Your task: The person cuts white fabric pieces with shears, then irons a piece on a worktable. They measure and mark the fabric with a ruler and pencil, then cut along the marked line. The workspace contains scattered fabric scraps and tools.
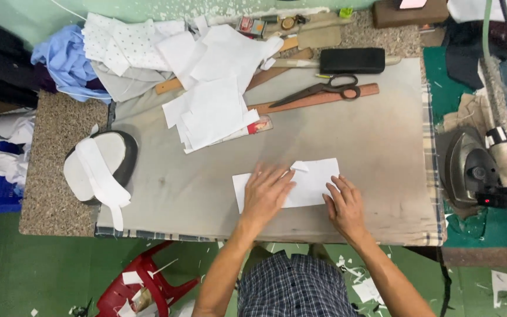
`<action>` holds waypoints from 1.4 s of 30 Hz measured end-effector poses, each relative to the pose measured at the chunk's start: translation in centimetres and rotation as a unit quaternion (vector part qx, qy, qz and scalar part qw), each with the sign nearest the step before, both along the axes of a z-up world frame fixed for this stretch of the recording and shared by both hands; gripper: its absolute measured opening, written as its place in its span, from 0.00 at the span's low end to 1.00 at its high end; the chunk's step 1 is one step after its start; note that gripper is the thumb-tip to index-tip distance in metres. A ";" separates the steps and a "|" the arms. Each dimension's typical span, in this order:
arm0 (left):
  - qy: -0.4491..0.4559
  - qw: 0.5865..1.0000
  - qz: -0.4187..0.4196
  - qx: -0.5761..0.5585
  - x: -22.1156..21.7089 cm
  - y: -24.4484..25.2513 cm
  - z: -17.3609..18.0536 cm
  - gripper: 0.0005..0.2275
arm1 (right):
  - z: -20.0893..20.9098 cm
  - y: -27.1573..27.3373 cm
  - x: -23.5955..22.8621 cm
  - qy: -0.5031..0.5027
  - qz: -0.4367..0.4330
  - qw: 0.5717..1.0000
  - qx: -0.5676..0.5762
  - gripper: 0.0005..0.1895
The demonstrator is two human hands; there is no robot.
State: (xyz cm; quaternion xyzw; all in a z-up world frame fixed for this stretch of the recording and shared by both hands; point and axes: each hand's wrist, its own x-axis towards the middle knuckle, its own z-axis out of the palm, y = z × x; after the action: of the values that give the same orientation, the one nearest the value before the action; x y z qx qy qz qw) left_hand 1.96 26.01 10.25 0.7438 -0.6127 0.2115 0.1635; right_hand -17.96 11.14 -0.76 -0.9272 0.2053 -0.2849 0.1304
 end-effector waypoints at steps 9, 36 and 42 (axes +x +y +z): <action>0.288 0.904 0.144 0.281 -1.4 7.9 -7.9 0.34 | -6.2 5.0 -0.8 0.143 0.055 0.988 -0.021 0.20; 0.161 0.935 0.131 0.288 -6.6 4.8 -12.2 0.33 | 1.6 -37.2 -20.2 0.319 -0.263 0.862 0.295 0.31; 0.198 0.948 0.132 0.213 -8.5 8.4 -11.1 0.32 | 0.6 -35.6 -20.7 0.233 -0.246 0.909 0.242 0.26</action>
State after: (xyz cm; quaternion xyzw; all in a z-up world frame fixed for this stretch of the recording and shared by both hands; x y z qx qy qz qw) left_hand -6.58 34.42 -0.87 0.8622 -0.4954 -0.0558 0.0899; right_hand -38.69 -24.41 -0.13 -0.8271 0.5144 -0.0258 0.2249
